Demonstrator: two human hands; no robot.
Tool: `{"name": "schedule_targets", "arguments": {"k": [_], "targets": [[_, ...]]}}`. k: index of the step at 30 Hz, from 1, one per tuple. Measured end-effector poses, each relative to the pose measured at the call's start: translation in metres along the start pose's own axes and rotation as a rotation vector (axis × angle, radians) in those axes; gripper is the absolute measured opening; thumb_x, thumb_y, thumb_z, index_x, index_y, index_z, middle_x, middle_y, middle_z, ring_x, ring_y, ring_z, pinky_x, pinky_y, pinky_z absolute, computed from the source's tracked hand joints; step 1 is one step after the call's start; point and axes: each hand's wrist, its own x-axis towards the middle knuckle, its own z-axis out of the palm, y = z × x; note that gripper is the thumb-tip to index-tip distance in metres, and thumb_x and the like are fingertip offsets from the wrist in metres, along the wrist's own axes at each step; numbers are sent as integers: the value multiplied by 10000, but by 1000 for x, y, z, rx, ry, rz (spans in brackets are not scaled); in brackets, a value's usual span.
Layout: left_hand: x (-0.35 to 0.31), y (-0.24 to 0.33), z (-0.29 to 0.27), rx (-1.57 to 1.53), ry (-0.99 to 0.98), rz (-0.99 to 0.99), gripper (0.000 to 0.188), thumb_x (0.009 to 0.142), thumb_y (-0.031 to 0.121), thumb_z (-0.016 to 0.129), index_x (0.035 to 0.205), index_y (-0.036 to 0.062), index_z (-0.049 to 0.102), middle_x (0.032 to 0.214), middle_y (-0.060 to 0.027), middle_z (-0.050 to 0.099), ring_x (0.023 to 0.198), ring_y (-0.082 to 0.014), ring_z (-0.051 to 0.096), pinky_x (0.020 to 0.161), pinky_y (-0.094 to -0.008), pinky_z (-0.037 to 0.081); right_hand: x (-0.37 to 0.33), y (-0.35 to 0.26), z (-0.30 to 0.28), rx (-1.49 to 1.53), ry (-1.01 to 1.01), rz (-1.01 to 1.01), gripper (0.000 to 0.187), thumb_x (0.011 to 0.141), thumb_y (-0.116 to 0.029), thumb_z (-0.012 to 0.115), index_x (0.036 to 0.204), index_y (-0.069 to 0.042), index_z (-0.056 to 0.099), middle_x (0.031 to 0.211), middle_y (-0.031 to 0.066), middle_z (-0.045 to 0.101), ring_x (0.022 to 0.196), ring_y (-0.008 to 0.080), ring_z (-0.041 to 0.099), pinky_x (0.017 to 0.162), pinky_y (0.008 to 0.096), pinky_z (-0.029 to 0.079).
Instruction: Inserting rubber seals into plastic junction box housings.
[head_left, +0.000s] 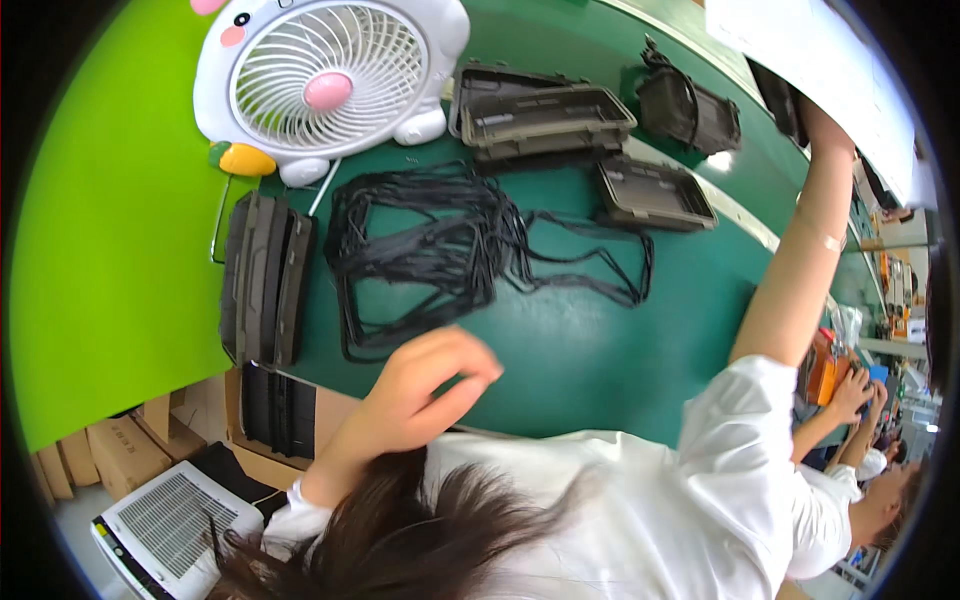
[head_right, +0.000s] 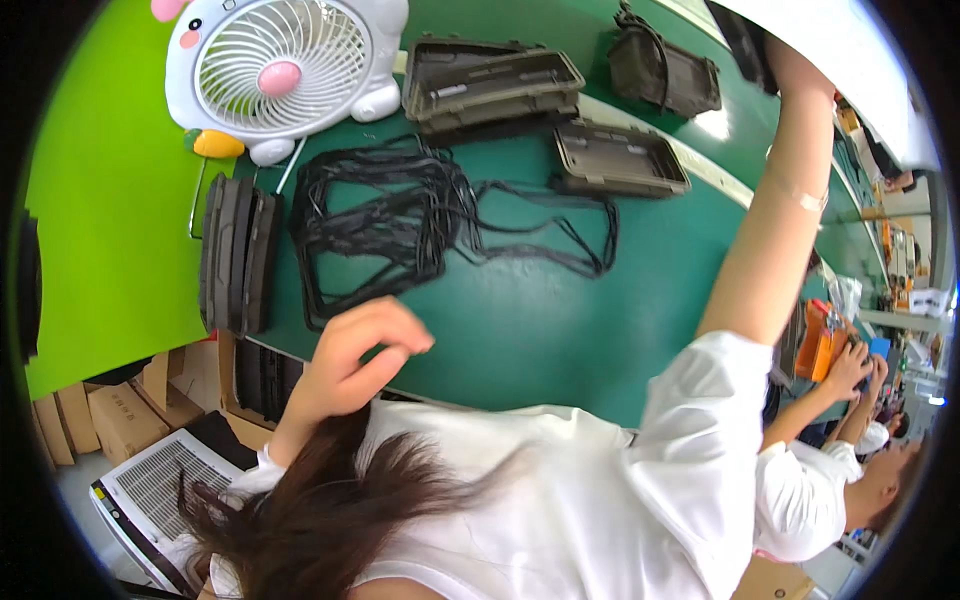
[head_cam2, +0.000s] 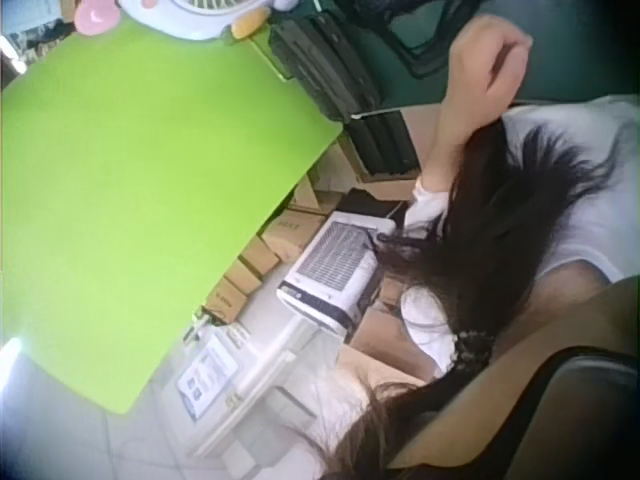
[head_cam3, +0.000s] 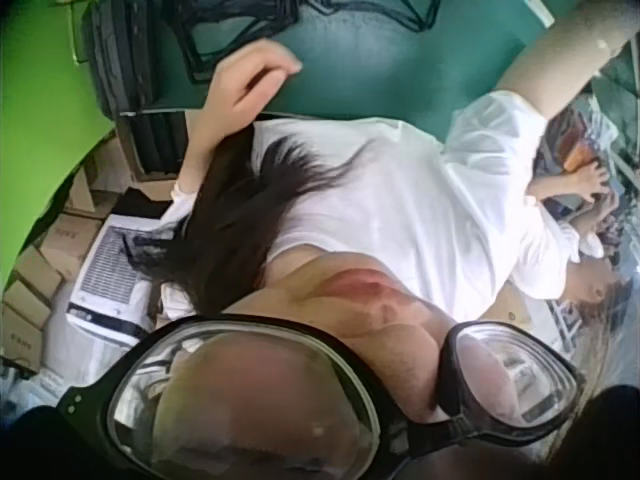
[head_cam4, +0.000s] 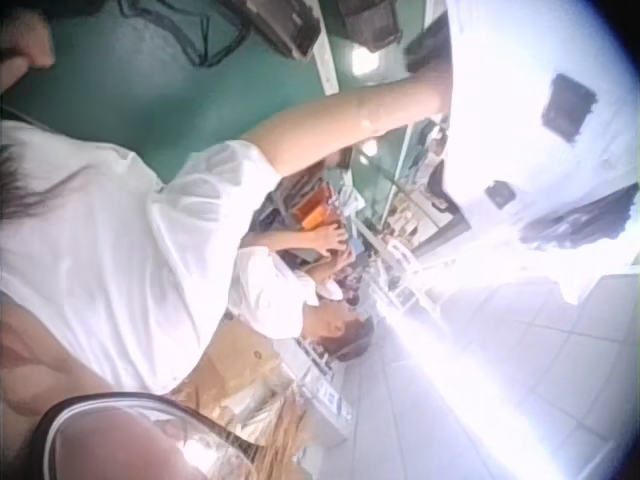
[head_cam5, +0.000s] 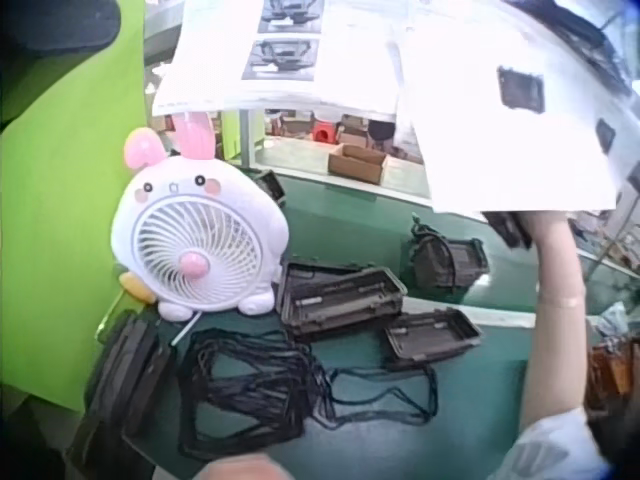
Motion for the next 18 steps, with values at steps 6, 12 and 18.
{"name": "schedule_targets", "arguments": {"k": [6, 12, 18], "targets": [[69, 0, 59, 313, -111, 272, 158, 786, 95, 571, 909, 5, 528, 982, -136, 540, 923, -303, 529, 805, -371, 440, -111, -78, -128, 371, -132, 321, 100, 788, -133, 605, 856, -70, 643, 895, 169, 542, 889, 334, 491, 786, 406, 394], [71, -11, 91, 406, -224, 224, 167, 812, 139, 562, 931, 27, 527, 1038, -124, 520, 984, -296, 507, 846, -370, 432, -170, -103, -127, 165, -380, 778, 146, 802, -199, 595, 902, -128, 675, 1012, 155, 526, 954, 363, 484, 781, 446, 448], [46, -14, 73, 409, -238, 188, 185, 798, 147, 576, 936, 28, 538, 1015, -112, 527, 967, -288, 517, 822, -371, 442, -171, -77, -139, 205, 149, 621, 301, 695, 1, 540, 884, -162, 709, 840, 133, 537, 806, 286, 510, 701, 427, 421]]}}
